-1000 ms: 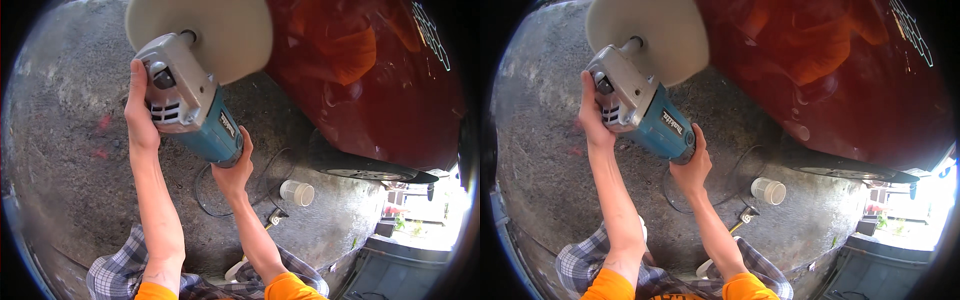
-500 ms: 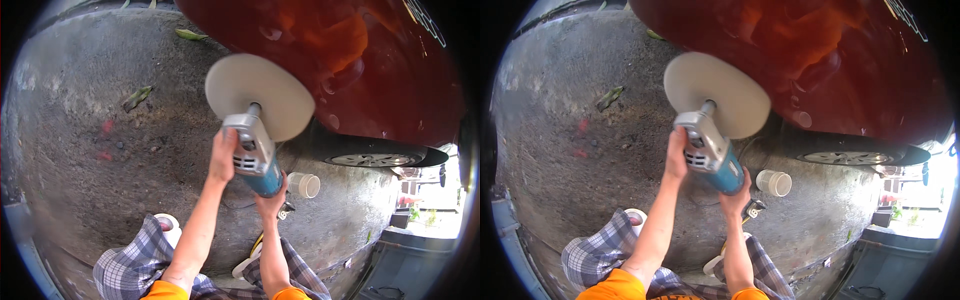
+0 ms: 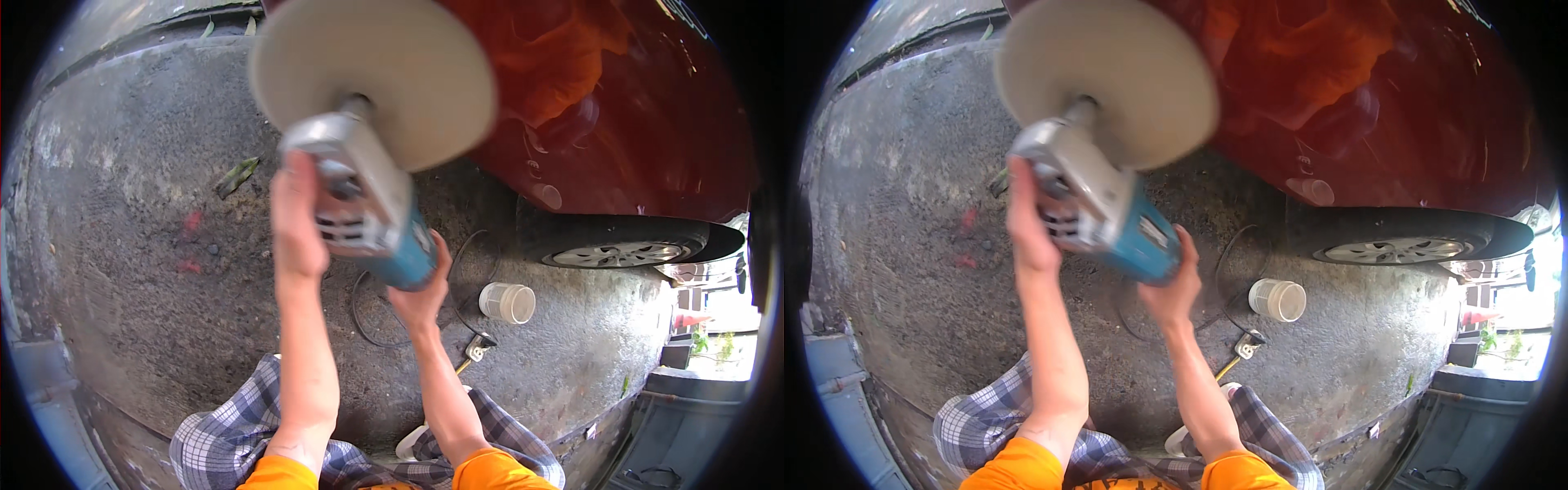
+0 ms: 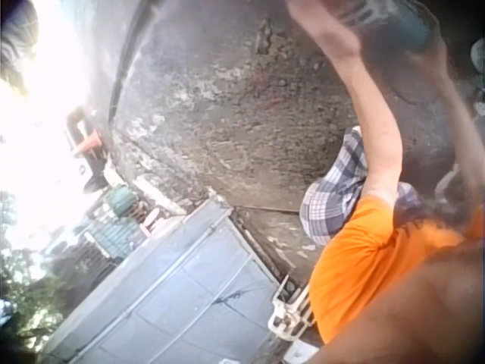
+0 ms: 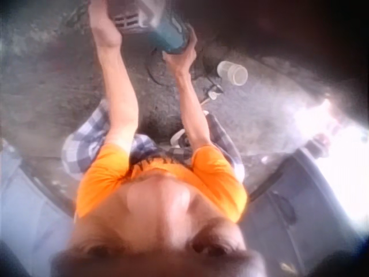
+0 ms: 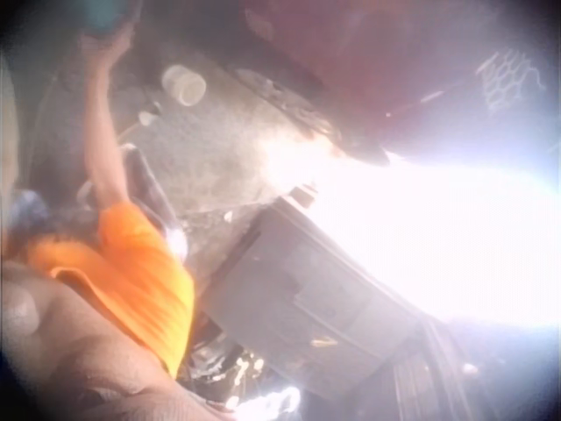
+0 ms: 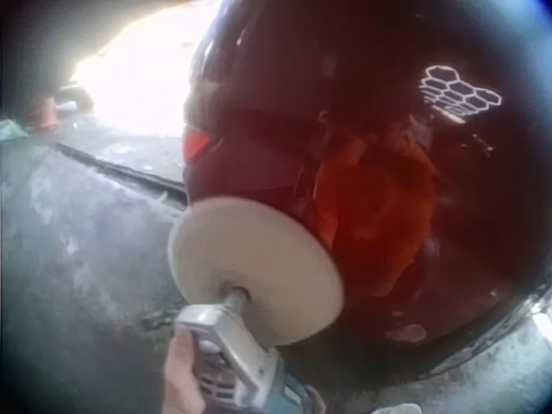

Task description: The person uses a power polisher to buff the red exterior surface of a car, moving the tool across a scratched area and touching the surface with their hand.

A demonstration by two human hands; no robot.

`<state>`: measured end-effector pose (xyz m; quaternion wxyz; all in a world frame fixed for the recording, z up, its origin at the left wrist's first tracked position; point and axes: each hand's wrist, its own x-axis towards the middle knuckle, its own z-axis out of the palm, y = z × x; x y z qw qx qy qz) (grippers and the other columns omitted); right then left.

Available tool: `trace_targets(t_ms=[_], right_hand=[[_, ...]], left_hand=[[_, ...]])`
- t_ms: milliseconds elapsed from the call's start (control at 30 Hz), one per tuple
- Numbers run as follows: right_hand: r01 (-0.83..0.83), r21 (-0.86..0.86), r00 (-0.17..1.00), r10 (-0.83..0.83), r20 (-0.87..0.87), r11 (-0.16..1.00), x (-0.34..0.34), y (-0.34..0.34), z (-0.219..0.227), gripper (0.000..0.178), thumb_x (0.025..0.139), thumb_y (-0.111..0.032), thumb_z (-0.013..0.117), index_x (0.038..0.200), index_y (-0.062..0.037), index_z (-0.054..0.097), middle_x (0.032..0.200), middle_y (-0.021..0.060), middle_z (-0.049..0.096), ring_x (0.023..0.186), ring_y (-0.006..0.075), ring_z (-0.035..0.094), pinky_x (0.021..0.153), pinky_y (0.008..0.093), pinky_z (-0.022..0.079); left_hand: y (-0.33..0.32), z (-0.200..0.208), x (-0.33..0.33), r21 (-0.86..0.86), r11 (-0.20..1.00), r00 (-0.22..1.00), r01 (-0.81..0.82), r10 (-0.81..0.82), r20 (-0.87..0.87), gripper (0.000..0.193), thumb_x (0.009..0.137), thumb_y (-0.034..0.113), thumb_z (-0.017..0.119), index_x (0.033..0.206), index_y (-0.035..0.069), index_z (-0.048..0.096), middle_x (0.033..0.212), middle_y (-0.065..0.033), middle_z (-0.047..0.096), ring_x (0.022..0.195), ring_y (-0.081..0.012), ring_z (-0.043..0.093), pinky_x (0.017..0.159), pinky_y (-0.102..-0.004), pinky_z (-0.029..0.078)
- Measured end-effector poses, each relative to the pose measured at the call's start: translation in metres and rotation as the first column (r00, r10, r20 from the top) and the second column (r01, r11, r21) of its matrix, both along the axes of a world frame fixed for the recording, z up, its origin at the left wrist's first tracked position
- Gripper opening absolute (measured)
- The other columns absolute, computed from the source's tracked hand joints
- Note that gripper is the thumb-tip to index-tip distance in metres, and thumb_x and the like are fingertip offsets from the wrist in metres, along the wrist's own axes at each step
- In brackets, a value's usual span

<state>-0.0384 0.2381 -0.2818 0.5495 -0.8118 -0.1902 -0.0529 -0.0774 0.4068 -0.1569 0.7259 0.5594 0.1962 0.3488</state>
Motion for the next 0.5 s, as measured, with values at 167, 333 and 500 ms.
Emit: trace_targets(t_ms=[167, 333, 500], right_hand=[[-0.124, -0.186, 0.984, 0.097, -0.148, 0.975, -0.009, 0.061, 0.041, 0.093, 0.063, -0.004, 0.079, 0.143, -0.0184, 0.034, 0.12, 0.018, 0.064, 0.11, 0.0341, 0.065, 0.094, 0.0412, 0.05], [-0.081, -0.155, 0.991, 0.063, -0.122, 0.985, -0.016, 0.052, 0.032, 0.094, 0.062, -0.003, 0.08, 0.143, -0.0164, 0.034, 0.12, 0.0186, 0.063, 0.11, 0.0344, 0.064, 0.096, 0.0424, 0.049], [0.064, 0.151, 0.998, -0.062, -0.017, 0.986, -0.025, -0.013, -0.017, 0.091, 0.064, -0.001, 0.08, 0.141, -0.0051, 0.032, 0.125, 0.0164, 0.055, 0.113, 0.024, 0.058, 0.099, 0.0372, 0.047]], left_hand=[[0.077, 0.013, -0.011, -0.143, 0.973, 0.971, -0.179, 0.198, 0.136, 0.056, 0.1, 0.051, 0.046, 0.124, 0.002, 0.057, 0.121, -0.0089, 0.062, 0.108, -0.0164, 0.061, 0.093, -0.0322, 0.049], [0.053, 0.018, -0.009, -0.085, 0.98, 0.977, -0.182, 0.19, 0.099, 0.056, 0.101, 0.051, 0.045, 0.125, 0.002, 0.056, 0.124, -0.0089, 0.06, 0.113, -0.0175, 0.057, 0.096, -0.033, 0.045], [-0.033, 0.01, 0.01, 0.144, 0.99, 0.999, 0.003, -0.009, 0.039, 0.046, 0.097, 0.044, 0.056, 0.105, -0.001, 0.06, 0.093, -0.0097, 0.067, 0.083, -0.015, 0.063, 0.072, -0.0293, 0.049]])
